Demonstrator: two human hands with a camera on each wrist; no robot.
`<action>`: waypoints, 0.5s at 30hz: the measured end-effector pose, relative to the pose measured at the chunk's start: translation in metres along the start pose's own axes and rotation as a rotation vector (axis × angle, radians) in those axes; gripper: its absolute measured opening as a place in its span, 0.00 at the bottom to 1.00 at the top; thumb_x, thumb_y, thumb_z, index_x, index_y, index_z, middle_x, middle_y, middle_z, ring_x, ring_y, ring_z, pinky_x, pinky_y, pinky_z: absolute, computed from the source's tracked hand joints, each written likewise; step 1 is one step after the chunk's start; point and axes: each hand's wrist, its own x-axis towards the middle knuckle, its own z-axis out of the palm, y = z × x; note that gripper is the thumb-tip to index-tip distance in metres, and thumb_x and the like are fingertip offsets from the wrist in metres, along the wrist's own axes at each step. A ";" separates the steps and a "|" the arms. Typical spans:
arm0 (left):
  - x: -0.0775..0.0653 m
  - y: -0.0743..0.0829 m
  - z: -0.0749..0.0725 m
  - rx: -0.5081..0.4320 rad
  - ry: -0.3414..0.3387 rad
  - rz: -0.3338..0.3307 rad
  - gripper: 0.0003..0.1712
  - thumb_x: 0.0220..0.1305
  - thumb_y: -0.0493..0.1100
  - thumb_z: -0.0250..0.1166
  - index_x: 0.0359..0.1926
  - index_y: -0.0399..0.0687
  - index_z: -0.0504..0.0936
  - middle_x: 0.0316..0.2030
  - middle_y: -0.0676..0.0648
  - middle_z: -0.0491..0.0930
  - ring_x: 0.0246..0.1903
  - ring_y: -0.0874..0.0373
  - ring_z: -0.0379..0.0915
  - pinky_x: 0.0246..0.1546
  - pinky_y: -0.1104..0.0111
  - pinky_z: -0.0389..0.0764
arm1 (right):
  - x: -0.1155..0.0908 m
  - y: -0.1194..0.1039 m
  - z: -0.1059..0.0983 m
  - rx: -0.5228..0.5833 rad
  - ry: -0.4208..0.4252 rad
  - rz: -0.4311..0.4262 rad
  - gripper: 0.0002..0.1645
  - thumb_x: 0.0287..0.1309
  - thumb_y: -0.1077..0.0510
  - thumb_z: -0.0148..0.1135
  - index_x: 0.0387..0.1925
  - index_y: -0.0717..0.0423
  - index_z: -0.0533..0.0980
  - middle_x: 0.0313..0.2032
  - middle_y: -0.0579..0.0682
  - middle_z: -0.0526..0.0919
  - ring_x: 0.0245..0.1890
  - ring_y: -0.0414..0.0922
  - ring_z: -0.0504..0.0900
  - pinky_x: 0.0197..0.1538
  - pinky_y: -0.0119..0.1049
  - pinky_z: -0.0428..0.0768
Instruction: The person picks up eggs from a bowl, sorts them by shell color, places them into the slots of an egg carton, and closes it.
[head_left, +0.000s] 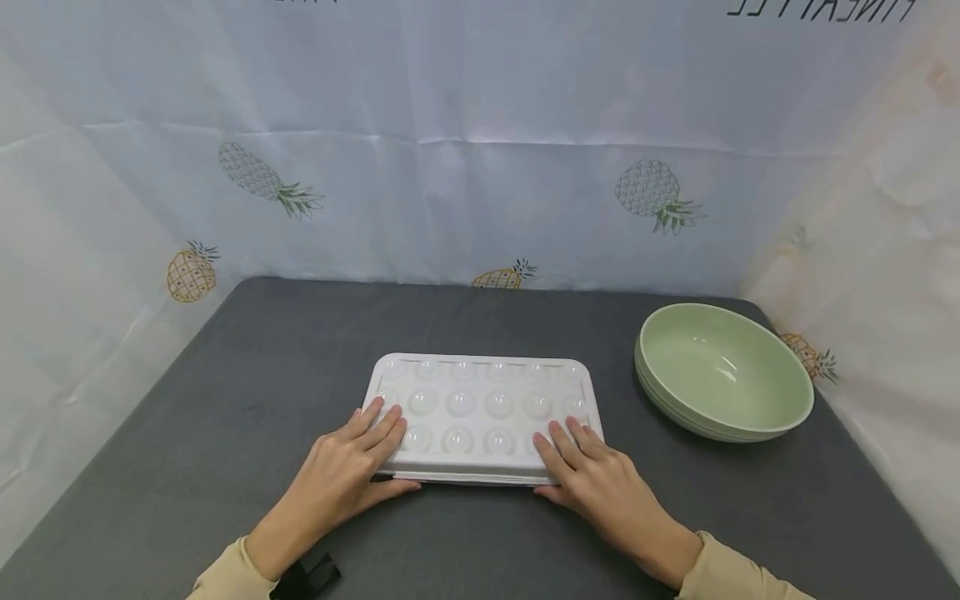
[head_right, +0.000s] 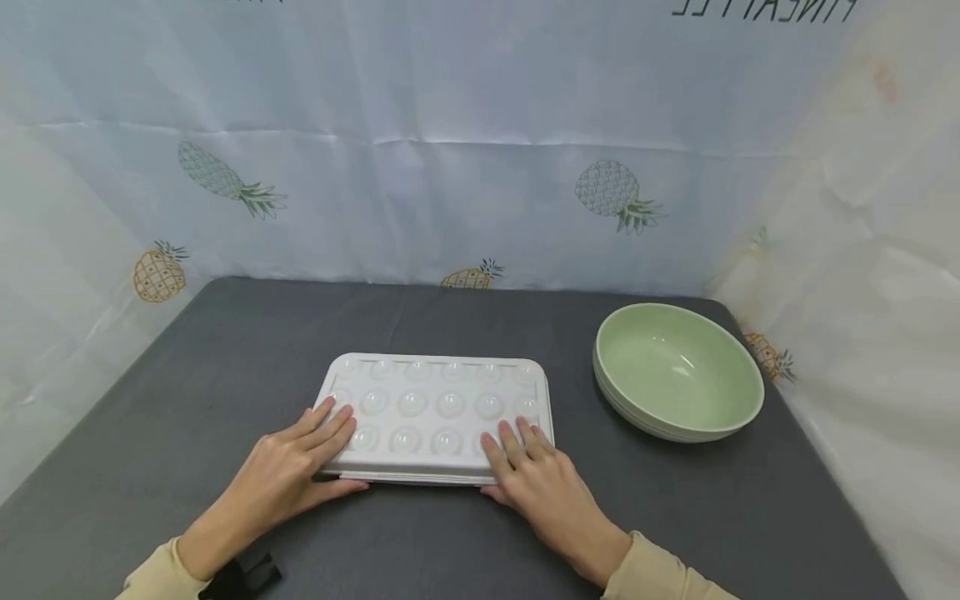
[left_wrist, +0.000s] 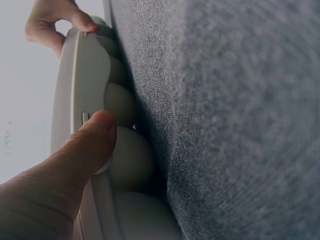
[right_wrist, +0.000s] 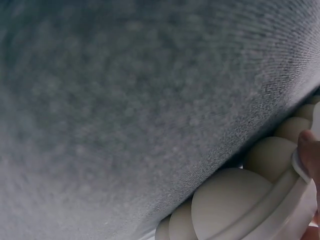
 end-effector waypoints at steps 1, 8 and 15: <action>-0.001 0.000 0.000 -0.001 -0.002 -0.001 0.47 0.28 0.64 0.86 0.47 0.38 0.88 0.47 0.42 0.90 0.50 0.42 0.86 0.41 0.54 0.88 | 0.000 -0.001 0.000 0.002 -0.006 0.002 0.39 0.82 0.38 0.26 0.48 0.52 0.84 0.41 0.52 0.89 0.42 0.54 0.88 0.39 0.43 0.87; -0.002 -0.002 0.000 -0.015 -0.031 -0.027 0.46 0.29 0.66 0.85 0.47 0.38 0.89 0.47 0.42 0.90 0.50 0.41 0.86 0.41 0.54 0.88 | 0.003 -0.002 -0.003 0.033 -0.034 0.014 0.40 0.81 0.37 0.29 0.49 0.54 0.84 0.43 0.53 0.90 0.43 0.55 0.89 0.42 0.43 0.87; 0.009 -0.010 -0.010 -0.047 -0.112 -0.052 0.39 0.43 0.69 0.79 0.49 0.47 0.90 0.48 0.47 0.90 0.50 0.48 0.87 0.40 0.57 0.88 | 0.011 0.011 -0.017 0.249 -0.097 0.159 0.32 0.65 0.30 0.61 0.49 0.51 0.87 0.46 0.52 0.91 0.49 0.54 0.89 0.49 0.48 0.86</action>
